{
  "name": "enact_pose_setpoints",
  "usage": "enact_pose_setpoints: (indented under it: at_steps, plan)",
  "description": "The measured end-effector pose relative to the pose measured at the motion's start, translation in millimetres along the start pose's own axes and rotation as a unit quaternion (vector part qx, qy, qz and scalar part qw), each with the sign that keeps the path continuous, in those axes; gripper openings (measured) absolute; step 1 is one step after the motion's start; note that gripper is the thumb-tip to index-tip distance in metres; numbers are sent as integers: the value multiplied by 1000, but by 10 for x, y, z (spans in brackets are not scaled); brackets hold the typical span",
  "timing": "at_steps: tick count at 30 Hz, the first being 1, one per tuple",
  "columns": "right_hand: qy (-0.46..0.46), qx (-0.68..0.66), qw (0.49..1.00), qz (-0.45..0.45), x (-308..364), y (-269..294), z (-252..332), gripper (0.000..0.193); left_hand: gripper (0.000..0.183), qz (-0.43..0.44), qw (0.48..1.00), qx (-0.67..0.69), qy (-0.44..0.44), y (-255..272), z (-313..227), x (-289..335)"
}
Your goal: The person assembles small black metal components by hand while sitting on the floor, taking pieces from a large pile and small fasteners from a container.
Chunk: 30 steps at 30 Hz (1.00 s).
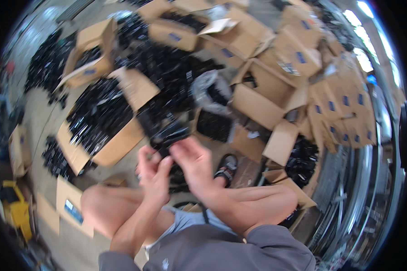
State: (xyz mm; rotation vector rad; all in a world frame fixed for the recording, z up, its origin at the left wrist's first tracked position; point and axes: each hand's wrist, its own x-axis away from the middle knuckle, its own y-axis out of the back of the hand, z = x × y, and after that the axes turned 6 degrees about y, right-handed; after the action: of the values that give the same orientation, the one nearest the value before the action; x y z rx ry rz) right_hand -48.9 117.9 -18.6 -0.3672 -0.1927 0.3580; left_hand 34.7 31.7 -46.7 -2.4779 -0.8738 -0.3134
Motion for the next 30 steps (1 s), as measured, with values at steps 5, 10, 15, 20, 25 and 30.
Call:
enact_pose_setpoints:
  at_steps: [5, 10, 15, 20, 25, 30]
  plan:
    - [107, 164, 980, 36, -110, 2, -119, 14, 45, -7, 998, 28, -50, 18, -15, 3]
    - [65, 123, 990, 25, -75, 210, -76, 57, 41, 54, 995, 62, -56, -137, -11, 52]
    - [-3, 9, 993, 122, -359, 506, 105, 50, 34, 55, 998, 8, -9, -208, -115, 37]
    - [-145, 64, 987, 39, -281, 732, -30, 50, 34, 55, 990, -18, 127, -80, 92, -54]
    - [-216, 192, 954, 85, -252, 987, -347, 64, 35, 62, 983, -38, 168, 105, 393, -60]
    - [-208, 134, 965, 85, -153, 1130, -622, 55, 33, 73, 979, -76, 175, 111, 438, -72]
